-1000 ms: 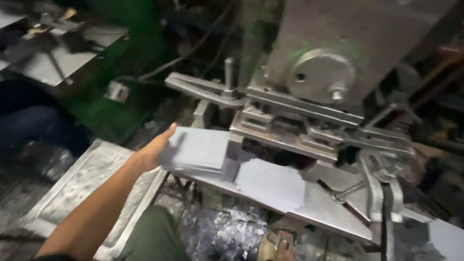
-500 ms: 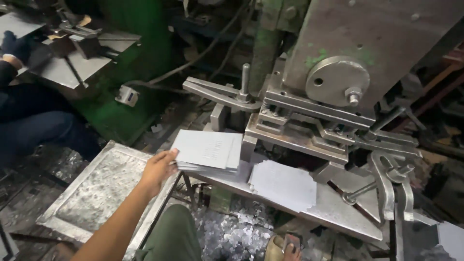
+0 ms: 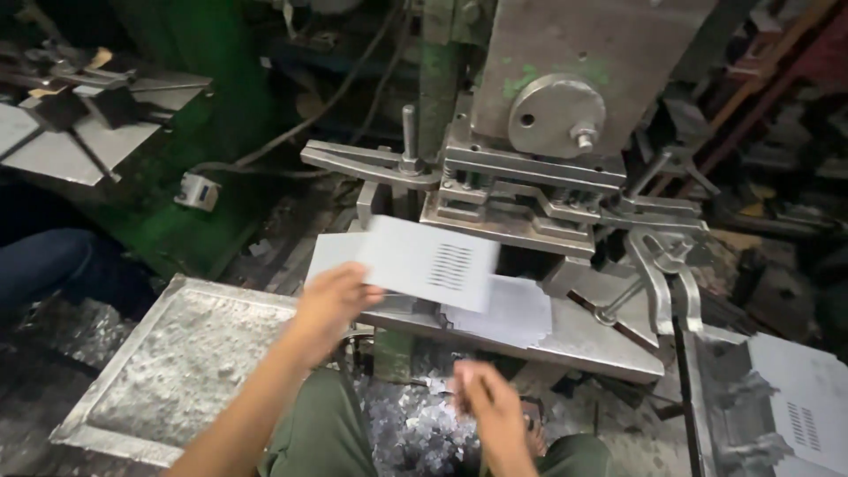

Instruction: The person is manually feeding metal sheets into a stamping press and organizing the processed parts.

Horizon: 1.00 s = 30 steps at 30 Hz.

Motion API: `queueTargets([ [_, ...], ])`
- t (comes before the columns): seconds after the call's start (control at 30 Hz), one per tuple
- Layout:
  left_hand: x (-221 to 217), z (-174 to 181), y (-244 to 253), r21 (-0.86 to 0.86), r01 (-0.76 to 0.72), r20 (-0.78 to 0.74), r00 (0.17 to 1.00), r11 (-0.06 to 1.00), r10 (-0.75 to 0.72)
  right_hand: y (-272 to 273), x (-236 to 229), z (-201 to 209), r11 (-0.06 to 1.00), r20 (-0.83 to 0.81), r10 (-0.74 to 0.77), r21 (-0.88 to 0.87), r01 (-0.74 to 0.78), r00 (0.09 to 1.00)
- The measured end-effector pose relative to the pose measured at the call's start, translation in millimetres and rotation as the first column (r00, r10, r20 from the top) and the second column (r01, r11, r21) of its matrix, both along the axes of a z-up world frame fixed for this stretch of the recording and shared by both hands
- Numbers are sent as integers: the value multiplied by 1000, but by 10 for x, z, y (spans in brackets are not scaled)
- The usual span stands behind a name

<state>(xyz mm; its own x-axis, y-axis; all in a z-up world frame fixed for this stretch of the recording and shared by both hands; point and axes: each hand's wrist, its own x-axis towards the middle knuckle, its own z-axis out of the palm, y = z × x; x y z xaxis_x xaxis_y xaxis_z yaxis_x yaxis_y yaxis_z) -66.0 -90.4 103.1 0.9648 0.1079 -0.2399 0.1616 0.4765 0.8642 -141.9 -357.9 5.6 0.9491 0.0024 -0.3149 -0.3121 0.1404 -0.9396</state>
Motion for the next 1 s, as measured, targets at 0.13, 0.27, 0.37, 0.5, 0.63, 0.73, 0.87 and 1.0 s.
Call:
queueTargets([
  [0.13,240,185,-951,-4,100,83,992,995,-99,137,453,693,932,108,-199,327,155,974],
  [0.27,524,-30,-1253,-198,96,114,991,976,-75,91,934,828,906,154,-308,348,240,939],
  [0.37,502,69,-1236,-270,40,42,999,962,-30,80,1298,874,890,106,-330,365,272,938],
  [0.5,75,144,-996,-100,150,-55,986,984,-156,136,1771,986,869,-25,-356,357,341,934],
  [0.63,-380,-202,-656,210,317,-313,918,925,-244,126,2301,846,855,-62,-364,374,360,929],
  [0.73,-637,-840,-293,266,351,-445,871,898,-208,161,2391,983,856,-131,-397,305,418,909],
  [0.87,-827,-2824,316,187,267,-198,953,945,-230,169,2350,884,878,-58,-377,297,377,924],
  [1.0,-813,-2544,164,240,162,-243,964,957,-103,132,2346,882,871,-46,-409,278,405,911],
])
